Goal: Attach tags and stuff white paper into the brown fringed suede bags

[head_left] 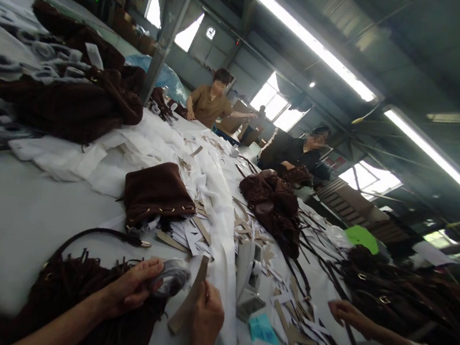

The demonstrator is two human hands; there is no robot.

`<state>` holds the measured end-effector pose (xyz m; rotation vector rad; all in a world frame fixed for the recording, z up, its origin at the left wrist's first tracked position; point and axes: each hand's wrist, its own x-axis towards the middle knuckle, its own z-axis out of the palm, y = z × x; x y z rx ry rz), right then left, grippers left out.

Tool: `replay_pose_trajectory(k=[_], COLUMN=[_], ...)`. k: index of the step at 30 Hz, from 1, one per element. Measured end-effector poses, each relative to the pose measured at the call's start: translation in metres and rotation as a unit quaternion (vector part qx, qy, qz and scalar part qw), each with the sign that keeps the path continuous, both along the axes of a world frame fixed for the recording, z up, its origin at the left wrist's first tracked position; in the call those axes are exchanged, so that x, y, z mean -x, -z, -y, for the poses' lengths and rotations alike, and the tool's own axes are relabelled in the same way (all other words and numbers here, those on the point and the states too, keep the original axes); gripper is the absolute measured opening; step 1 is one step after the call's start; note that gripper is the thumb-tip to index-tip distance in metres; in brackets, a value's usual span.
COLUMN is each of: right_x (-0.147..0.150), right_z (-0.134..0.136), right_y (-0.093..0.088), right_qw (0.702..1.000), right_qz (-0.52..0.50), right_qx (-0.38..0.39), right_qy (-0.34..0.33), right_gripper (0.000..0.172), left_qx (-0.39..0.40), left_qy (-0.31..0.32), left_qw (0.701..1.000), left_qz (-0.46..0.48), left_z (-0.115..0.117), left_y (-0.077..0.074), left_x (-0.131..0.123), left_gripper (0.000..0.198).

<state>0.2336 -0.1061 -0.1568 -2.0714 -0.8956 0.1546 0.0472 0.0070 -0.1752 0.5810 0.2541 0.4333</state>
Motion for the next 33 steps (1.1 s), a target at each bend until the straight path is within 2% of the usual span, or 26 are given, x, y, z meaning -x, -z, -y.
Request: replay_pose_trajectory(k=[3,5,8,10,12,14,17,20,22,26,30,31,33], right_x=[0.000,0.000,0.006,0.017,0.032,0.049,0.072,0.088,0.095,0.111,0.123,0.124,0.123], right_z=[-0.003,-0.006,-0.005,0.001,0.012,0.024,0.038,0.039,0.033,0.022,0.027,0.030,0.035], right_y=[-0.006,-0.017,-0.038,-0.048,-0.050,-0.046,-0.035,-0.031,-0.033,-0.039,-0.041,-0.040,-0.038], right_qw=[0.989,0.986,0.995,0.990,0.978,0.975,0.983,0.983,0.963,0.889,0.821,0.814,0.834], right_qz=[0.149,0.156,0.024,-0.105,-0.188,-0.205,-0.171,-0.176,-0.254,-0.406,-0.489,-0.492,-0.461], right_qx=[-0.020,-0.056,-0.083,-0.089,-0.082,-0.046,0.002,-0.016,-0.078,-0.207,-0.246,-0.246,-0.235], right_qy=[0.008,0.033,0.057,0.012,-0.048,-0.077,-0.069,-0.050,-0.047,-0.051,-0.165,-0.186,-0.188], right_gripper=[0.048,0.050,0.048,0.048,0.047,0.045,0.039,0.036,0.035,0.036,0.042,0.044,0.044], left_qx=[-0.007,-0.008,-0.001,0.005,0.005,-0.002,-0.030,-0.092,-0.160,-0.307,-0.319,-0.314,-0.313], left_qy=[0.000,-0.003,-0.021,-0.035,-0.047,-0.059,-0.065,-0.054,-0.039,-0.030,-0.083,-0.089,-0.077], left_qw=[1.000,1.000,1.000,0.999,0.998,0.997,0.996,0.994,0.985,0.947,0.939,0.940,0.939], left_qz=[0.005,0.004,-0.006,-0.018,-0.033,-0.044,-0.044,-0.038,-0.046,-0.086,-0.097,-0.101,-0.117], left_z=[-0.001,-0.001,0.001,0.002,0.003,0.005,0.009,0.020,0.030,0.047,0.048,0.047,0.046], left_y=[-0.001,-0.004,-0.007,-0.009,-0.010,-0.011,-0.016,-0.028,-0.039,-0.059,-0.061,-0.060,-0.058], left_x=[0.001,0.003,0.004,0.005,0.005,0.005,0.006,0.006,0.007,0.012,0.021,0.023,0.025], left_gripper=[0.025,0.026,0.029,0.031,0.031,0.032,0.032,0.034,0.034,0.034,0.041,0.049,0.066])
